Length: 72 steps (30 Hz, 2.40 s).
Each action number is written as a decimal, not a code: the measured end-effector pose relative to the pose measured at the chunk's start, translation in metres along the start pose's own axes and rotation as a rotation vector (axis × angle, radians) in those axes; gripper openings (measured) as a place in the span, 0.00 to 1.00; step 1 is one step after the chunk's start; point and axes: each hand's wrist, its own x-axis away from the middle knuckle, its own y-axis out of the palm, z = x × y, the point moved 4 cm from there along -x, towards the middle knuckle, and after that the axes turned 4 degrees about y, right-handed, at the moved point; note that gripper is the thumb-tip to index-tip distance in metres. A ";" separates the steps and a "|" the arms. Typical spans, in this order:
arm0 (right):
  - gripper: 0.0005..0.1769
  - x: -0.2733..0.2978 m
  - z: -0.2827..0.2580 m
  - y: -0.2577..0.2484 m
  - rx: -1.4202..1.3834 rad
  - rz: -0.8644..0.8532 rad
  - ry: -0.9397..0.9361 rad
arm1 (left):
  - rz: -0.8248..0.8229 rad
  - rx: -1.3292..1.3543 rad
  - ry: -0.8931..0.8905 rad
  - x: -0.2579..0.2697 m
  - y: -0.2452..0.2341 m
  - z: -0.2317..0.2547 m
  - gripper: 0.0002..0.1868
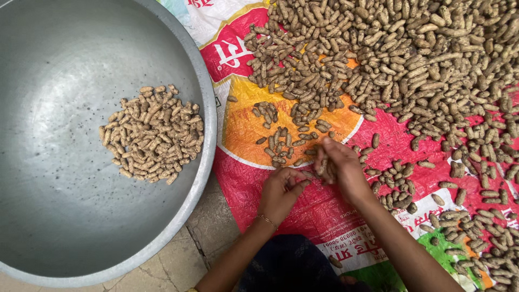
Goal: The person sits on the floor and sorts peanuts by hand, picking them from a large pile on a sack and placing them into a metal bowl. The person repeatedly scoops and transfers peanuts from the sack to the bowl.
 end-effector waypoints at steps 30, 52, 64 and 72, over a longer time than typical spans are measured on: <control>0.21 -0.039 -0.041 0.046 1.206 0.016 -0.083 | 0.023 -0.958 0.230 -0.047 -0.065 0.026 0.09; 0.10 0.005 -0.021 0.082 -0.482 0.062 -0.589 | 0.293 1.606 -0.139 -0.041 0.012 0.007 0.20; 0.28 0.030 -0.107 0.138 -0.340 0.140 -0.138 | 0.437 1.389 -0.218 -0.040 -0.034 0.099 0.15; 0.41 -0.014 -0.175 0.242 -0.628 -0.388 0.203 | 0.832 1.354 0.052 -0.019 -0.187 0.152 0.28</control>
